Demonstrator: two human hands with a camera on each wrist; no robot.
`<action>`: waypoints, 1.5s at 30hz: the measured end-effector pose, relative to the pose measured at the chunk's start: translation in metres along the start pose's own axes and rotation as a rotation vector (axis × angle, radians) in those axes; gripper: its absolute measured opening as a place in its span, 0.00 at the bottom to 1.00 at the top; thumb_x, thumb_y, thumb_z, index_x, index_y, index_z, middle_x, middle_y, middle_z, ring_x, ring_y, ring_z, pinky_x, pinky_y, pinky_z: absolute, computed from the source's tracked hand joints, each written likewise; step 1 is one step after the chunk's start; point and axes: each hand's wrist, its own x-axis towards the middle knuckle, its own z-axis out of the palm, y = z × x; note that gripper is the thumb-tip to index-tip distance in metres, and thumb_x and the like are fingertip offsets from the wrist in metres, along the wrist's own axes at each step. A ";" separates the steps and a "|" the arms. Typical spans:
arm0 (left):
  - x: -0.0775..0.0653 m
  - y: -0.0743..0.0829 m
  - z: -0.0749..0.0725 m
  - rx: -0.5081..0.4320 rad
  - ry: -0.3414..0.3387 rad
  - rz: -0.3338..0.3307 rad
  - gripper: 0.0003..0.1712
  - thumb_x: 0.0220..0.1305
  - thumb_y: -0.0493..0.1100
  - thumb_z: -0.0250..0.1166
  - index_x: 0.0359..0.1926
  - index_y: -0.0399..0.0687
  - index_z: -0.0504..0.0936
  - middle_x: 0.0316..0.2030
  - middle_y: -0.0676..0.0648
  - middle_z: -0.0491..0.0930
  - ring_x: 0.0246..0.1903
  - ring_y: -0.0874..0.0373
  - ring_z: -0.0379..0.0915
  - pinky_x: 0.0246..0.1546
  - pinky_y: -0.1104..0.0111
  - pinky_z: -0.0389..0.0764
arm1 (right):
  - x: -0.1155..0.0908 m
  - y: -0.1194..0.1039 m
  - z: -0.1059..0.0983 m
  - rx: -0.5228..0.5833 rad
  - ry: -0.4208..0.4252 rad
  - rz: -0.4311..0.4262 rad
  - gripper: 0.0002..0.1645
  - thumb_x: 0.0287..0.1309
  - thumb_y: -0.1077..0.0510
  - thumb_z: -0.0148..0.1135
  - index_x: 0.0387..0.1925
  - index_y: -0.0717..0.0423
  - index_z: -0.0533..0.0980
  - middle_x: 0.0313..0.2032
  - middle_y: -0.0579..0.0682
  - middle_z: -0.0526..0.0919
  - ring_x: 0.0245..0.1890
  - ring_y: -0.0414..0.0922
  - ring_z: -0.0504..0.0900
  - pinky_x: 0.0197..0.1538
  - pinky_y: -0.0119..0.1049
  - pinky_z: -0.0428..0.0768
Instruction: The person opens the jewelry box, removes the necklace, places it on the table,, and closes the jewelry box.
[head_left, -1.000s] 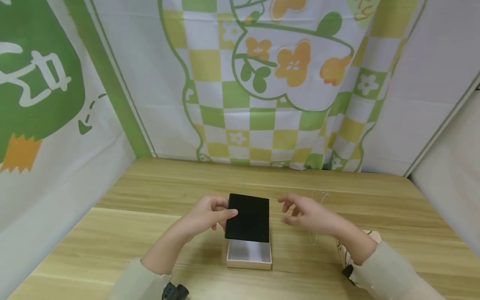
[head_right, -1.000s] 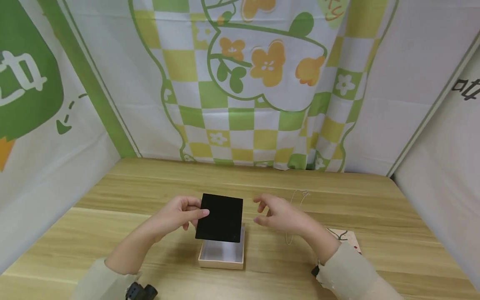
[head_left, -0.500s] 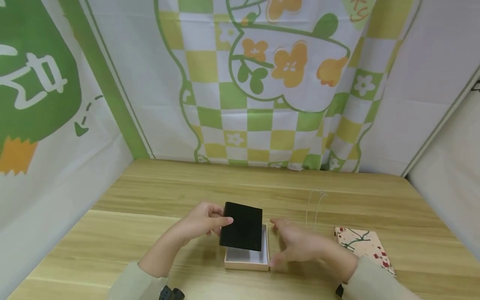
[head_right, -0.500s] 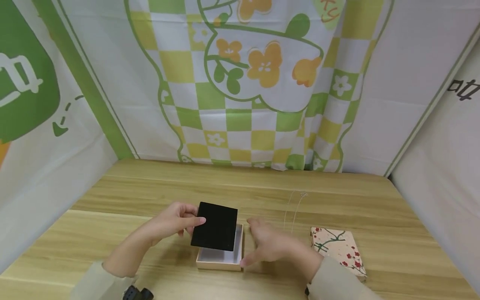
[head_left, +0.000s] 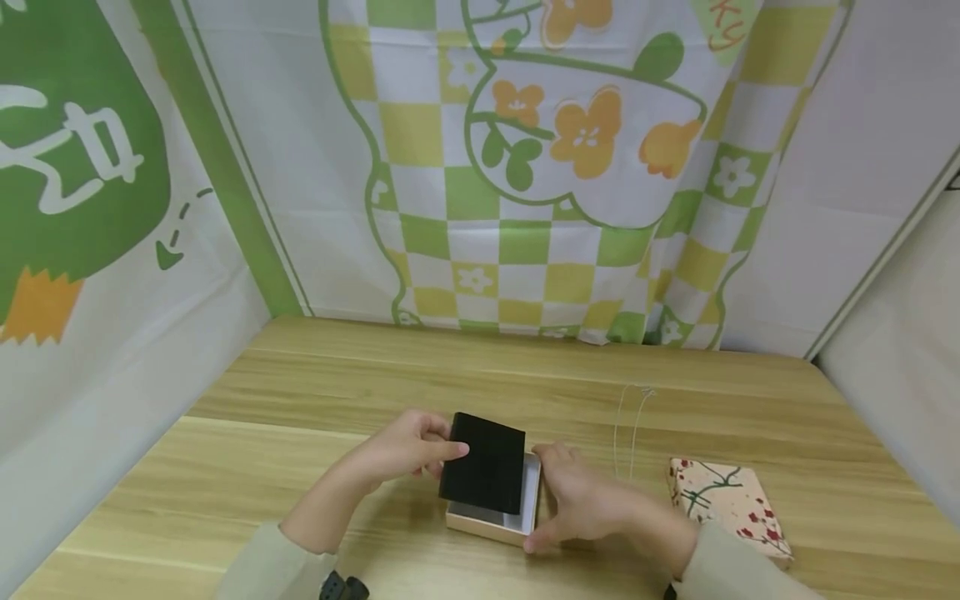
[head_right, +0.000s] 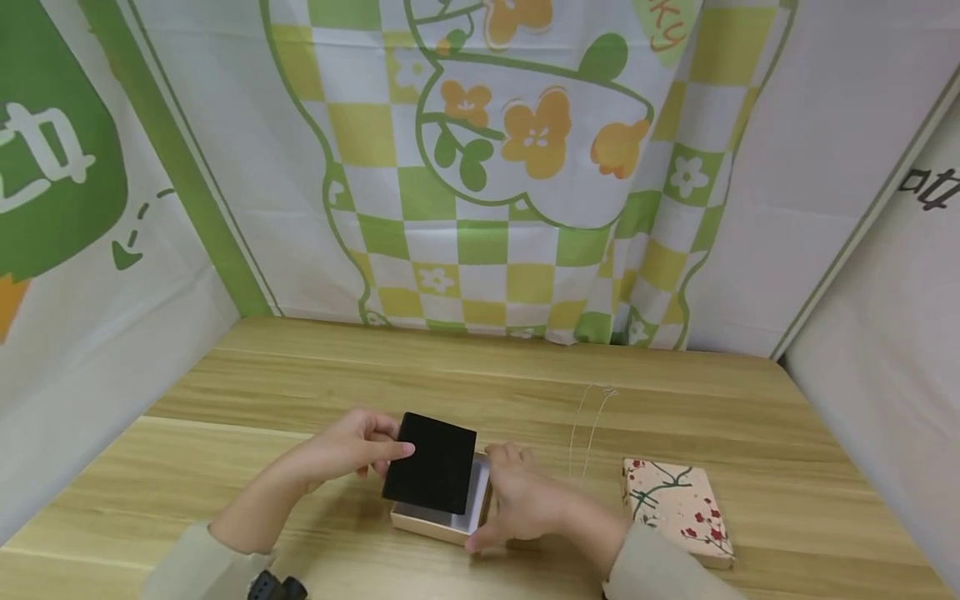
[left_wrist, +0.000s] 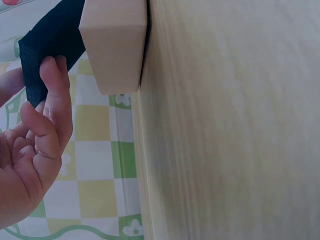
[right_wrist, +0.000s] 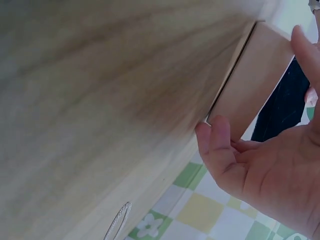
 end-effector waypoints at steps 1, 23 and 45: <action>0.000 -0.001 0.000 -0.001 -0.004 0.002 0.17 0.67 0.48 0.64 0.25 0.46 0.71 0.19 0.52 0.75 0.25 0.56 0.78 0.25 0.69 0.68 | 0.000 0.001 0.001 -0.002 0.009 -0.017 0.68 0.37 0.43 0.82 0.69 0.72 0.55 0.64 0.67 0.65 0.68 0.65 0.61 0.70 0.62 0.61; -0.009 0.021 -0.004 -0.008 0.012 0.054 0.18 0.68 0.51 0.63 0.28 0.43 0.74 0.19 0.52 0.78 0.30 0.49 0.80 0.30 0.62 0.74 | -0.003 0.001 -0.019 0.086 0.239 -0.099 0.65 0.34 0.55 0.82 0.72 0.55 0.54 0.66 0.54 0.64 0.60 0.54 0.72 0.55 0.48 0.77; -0.021 0.049 0.004 0.109 0.078 0.128 0.11 0.68 0.44 0.63 0.34 0.40 0.81 0.24 0.49 0.84 0.24 0.55 0.81 0.36 0.64 0.76 | -0.013 -0.011 -0.024 -0.037 0.335 -0.112 0.66 0.33 0.51 0.84 0.72 0.50 0.55 0.62 0.48 0.67 0.58 0.51 0.75 0.52 0.46 0.80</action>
